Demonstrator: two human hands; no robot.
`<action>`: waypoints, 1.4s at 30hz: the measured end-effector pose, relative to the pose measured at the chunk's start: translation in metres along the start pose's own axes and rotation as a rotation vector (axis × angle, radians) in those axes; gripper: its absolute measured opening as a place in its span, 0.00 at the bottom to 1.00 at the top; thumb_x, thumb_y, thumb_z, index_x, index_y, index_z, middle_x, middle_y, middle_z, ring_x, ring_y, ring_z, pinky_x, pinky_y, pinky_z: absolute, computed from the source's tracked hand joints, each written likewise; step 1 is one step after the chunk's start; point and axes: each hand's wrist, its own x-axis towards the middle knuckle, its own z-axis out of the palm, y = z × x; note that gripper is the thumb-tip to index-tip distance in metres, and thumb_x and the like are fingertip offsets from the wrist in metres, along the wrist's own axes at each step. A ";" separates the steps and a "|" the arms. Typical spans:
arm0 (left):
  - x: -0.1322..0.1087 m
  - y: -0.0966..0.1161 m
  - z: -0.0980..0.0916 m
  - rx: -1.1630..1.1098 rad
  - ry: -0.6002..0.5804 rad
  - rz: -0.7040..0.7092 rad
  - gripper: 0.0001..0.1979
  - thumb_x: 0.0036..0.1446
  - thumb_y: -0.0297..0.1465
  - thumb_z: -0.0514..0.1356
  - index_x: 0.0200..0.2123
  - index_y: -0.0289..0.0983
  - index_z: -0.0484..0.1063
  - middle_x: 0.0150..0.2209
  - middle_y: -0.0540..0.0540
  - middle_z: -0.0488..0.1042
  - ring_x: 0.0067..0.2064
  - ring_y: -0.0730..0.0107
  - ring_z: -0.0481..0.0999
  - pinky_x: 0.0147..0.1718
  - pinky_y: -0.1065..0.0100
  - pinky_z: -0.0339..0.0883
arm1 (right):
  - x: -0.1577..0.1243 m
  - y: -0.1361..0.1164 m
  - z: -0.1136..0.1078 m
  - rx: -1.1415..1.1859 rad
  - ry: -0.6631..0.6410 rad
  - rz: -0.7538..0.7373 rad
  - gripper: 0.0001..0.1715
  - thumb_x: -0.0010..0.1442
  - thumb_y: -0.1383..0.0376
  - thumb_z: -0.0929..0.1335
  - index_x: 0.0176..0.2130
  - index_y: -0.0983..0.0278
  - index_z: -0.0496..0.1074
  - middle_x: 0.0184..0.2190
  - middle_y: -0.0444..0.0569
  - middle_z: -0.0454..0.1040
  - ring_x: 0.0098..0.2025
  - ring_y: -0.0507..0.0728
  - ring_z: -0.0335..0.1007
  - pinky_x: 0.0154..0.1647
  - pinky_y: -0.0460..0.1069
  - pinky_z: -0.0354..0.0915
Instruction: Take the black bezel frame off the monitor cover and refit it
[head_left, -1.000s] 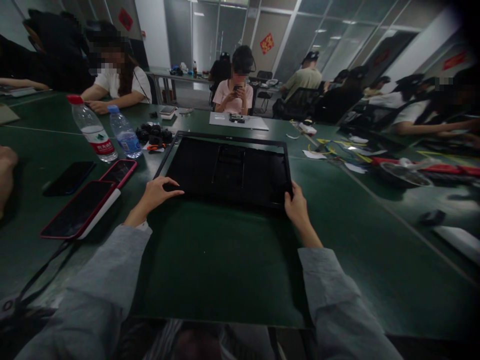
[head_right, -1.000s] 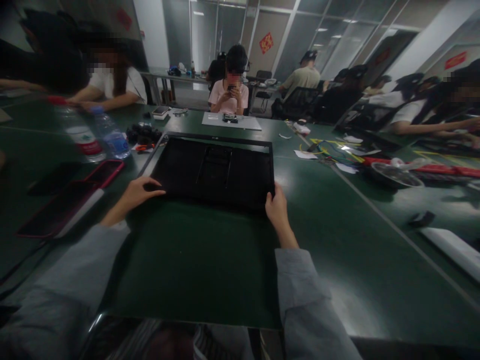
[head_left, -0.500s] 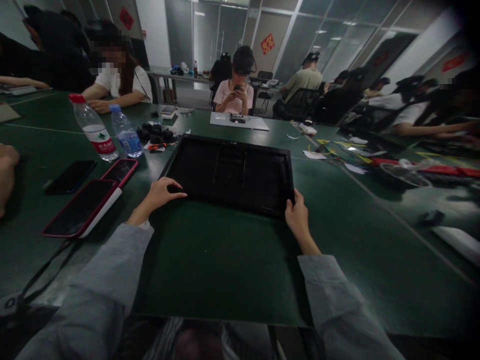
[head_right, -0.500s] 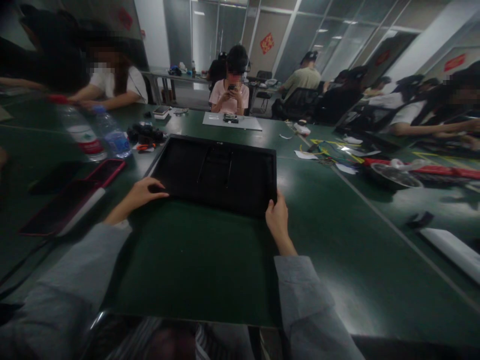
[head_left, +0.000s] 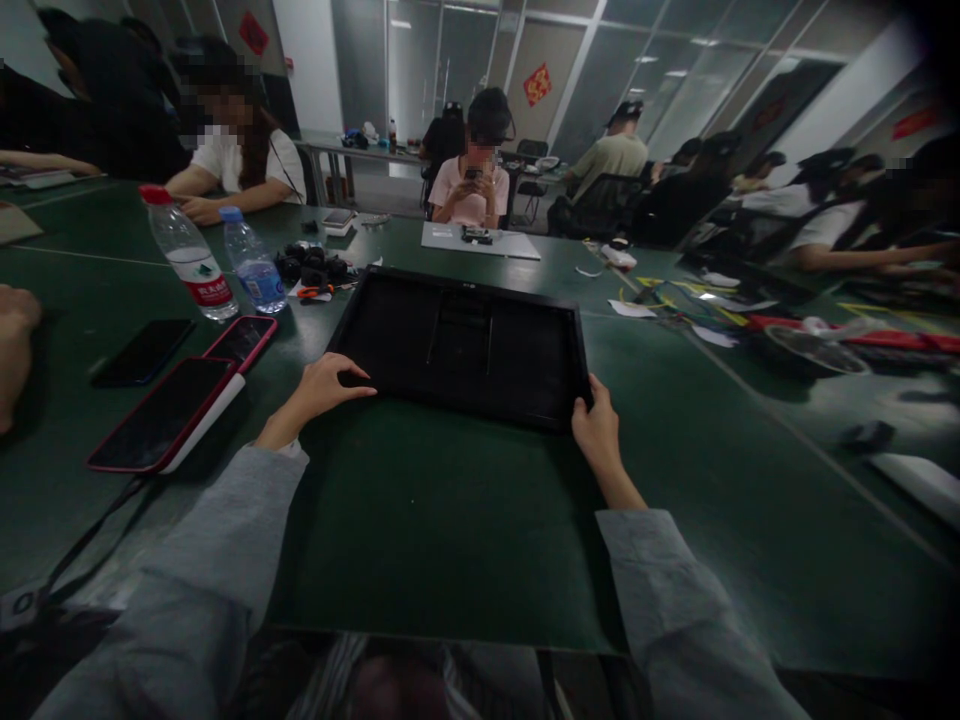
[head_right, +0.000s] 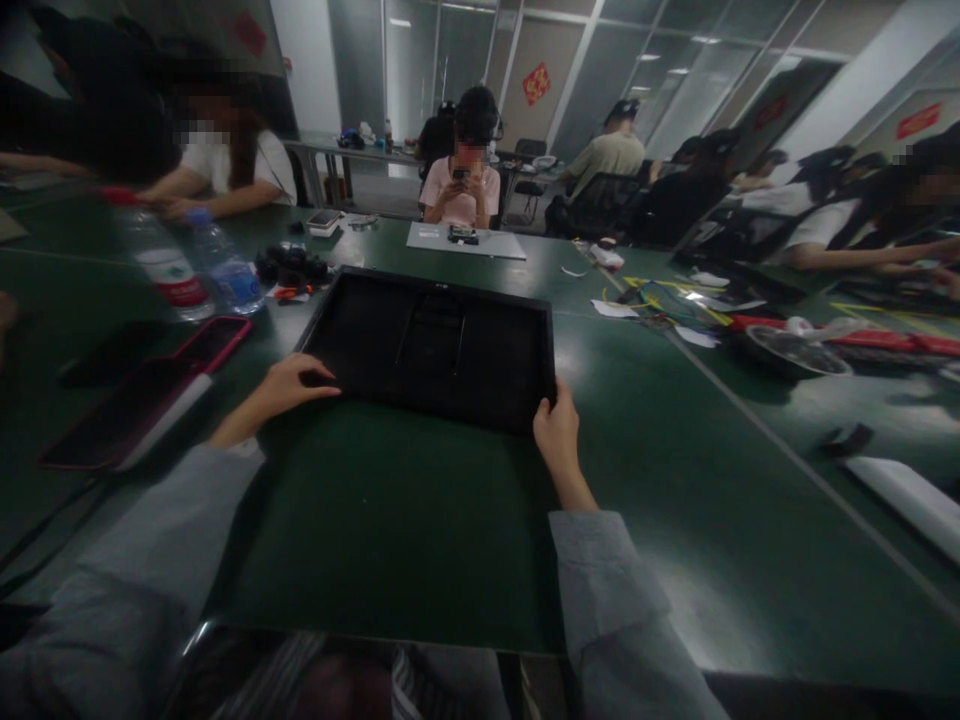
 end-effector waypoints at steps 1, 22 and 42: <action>0.000 0.000 0.000 0.001 -0.007 0.004 0.14 0.53 0.46 0.73 0.38 0.44 0.83 0.46 0.44 0.83 0.56 0.50 0.76 0.59 0.47 0.68 | 0.001 0.002 0.000 0.008 0.005 0.016 0.38 0.61 0.60 0.64 0.67 0.69 0.66 0.63 0.66 0.73 0.66 0.70 0.70 0.70 0.70 0.63; 0.004 -0.017 0.008 0.089 0.313 -0.361 0.24 0.66 0.45 0.62 0.57 0.36 0.81 0.50 0.35 0.84 0.50 0.49 0.84 0.52 0.54 0.74 | 0.041 0.014 0.009 -0.073 0.074 0.067 0.28 0.61 0.56 0.65 0.57 0.63 0.75 0.52 0.63 0.80 0.56 0.71 0.76 0.64 0.72 0.65; 0.009 -0.021 0.014 0.061 0.271 -0.335 0.23 0.67 0.46 0.61 0.56 0.37 0.80 0.51 0.36 0.84 0.49 0.51 0.84 0.50 0.57 0.74 | 0.049 0.030 0.010 -0.038 0.024 0.030 0.29 0.61 0.57 0.65 0.58 0.65 0.72 0.49 0.63 0.80 0.52 0.70 0.77 0.60 0.70 0.67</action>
